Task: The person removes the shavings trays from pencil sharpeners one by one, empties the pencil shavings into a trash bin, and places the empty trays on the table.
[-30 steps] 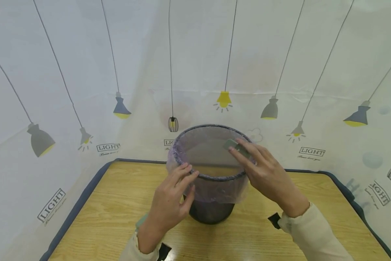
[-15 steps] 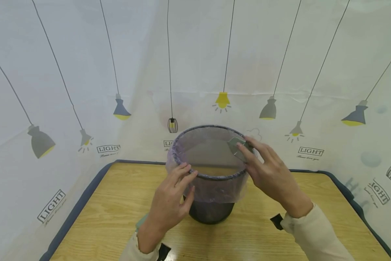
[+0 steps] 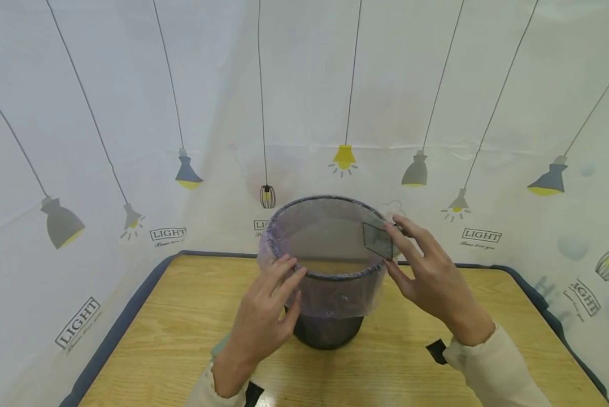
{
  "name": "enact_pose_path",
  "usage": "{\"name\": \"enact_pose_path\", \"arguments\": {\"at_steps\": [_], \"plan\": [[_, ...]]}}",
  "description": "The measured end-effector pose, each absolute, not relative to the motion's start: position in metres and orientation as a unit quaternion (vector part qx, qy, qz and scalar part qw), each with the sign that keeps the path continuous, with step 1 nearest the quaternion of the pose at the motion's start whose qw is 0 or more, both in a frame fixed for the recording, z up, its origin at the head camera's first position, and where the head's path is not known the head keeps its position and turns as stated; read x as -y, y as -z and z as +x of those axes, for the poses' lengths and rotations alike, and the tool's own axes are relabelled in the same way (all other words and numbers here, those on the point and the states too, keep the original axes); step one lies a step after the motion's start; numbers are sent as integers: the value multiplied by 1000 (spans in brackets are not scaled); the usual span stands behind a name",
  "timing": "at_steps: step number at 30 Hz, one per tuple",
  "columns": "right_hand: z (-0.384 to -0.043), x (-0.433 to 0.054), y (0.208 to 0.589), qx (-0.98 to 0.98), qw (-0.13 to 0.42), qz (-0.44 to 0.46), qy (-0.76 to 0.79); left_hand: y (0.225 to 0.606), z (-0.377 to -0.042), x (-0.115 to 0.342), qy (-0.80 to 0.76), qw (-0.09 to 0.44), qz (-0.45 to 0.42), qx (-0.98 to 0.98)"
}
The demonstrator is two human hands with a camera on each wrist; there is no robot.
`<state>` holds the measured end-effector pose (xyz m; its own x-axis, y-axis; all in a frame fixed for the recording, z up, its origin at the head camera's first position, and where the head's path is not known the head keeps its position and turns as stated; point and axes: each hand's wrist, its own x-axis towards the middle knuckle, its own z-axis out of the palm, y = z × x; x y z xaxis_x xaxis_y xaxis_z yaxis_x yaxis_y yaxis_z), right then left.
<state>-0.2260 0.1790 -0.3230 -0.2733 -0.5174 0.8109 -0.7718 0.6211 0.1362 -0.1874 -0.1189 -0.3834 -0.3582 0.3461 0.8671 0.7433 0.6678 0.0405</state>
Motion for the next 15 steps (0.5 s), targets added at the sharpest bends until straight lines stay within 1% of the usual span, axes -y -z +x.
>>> {"name": "enact_pose_path", "arguments": {"at_steps": [15], "plan": [[-222,-190,328,769,451,405,-201,384,-186,119,228,466,-335,786]]}}
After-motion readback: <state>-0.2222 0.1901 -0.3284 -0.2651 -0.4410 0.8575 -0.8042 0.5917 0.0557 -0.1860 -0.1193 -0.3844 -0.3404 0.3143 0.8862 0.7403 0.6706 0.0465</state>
